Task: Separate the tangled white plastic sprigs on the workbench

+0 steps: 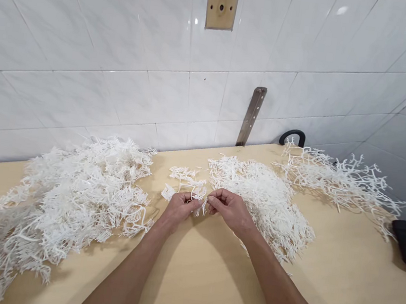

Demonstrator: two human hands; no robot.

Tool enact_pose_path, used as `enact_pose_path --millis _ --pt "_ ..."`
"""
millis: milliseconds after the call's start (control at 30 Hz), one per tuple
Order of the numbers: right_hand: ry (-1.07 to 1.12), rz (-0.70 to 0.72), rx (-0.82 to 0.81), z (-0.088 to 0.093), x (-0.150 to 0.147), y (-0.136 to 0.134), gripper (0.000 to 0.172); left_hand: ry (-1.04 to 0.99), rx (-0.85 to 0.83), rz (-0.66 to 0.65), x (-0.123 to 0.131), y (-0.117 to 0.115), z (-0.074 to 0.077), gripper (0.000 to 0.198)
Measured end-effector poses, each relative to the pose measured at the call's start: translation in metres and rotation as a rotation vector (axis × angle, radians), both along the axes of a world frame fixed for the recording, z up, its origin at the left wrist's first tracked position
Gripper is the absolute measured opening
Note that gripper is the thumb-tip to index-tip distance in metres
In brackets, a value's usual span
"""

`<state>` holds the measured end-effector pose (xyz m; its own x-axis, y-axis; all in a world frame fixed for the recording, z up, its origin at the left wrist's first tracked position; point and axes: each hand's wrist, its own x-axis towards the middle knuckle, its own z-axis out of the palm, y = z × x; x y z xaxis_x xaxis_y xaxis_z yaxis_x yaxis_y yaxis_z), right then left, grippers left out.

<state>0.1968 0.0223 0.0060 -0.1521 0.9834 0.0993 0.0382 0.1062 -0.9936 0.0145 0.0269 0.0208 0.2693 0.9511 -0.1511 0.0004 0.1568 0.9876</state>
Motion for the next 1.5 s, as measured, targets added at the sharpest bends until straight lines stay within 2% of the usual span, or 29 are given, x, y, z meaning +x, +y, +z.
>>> enact_pose_path --millis 200,467,667,867,1000,1133,1200,1300,1400,1500 --pt "-0.148 -0.008 0.027 0.006 -0.001 -0.003 0.023 -0.013 -0.021 0.028 0.000 0.003 -0.004 0.038" --pt "-0.466 -0.114 0.235 0.013 -0.006 -0.009 0.017 0.041 0.011 0.050 0.001 0.004 -0.009 0.035" --pt "-0.441 -0.148 0.211 0.007 -0.011 -0.009 0.019 0.048 0.064 0.036 0.002 0.004 -0.011 0.036" --pt "-0.353 -0.106 0.130 0.003 -0.009 -0.008 0.022 0.074 0.080 0.055 0.002 0.005 -0.010 0.033" --pt "-0.452 -0.090 0.120 0.008 -0.009 -0.009 0.021 0.090 0.060 0.072 0.001 0.004 -0.009 0.032" --pt "-0.609 -0.093 0.204 0.006 -0.010 -0.008 0.019 0.089 0.022 0.011 0.000 0.004 -0.008 0.029" --pt "-0.689 -0.153 0.255 0.001 -0.008 -0.006 0.019 0.097 0.014 -0.031 0.000 0.004 -0.007 0.029" --pt "-0.755 -0.318 0.295 -0.006 -0.003 -0.001 0.017 0.123 0.033 -0.049 0.001 0.003 -0.008 0.029" --pt "-0.693 -0.405 0.309 -0.006 0.002 0.000 0.014 0.131 0.061 0.033 0.004 0.003 -0.010 0.033" --pt "-0.642 -0.477 0.353 0.002 0.008 -0.002 0.012 0.123 0.085 0.106 0.005 0.003 -0.013 0.038"
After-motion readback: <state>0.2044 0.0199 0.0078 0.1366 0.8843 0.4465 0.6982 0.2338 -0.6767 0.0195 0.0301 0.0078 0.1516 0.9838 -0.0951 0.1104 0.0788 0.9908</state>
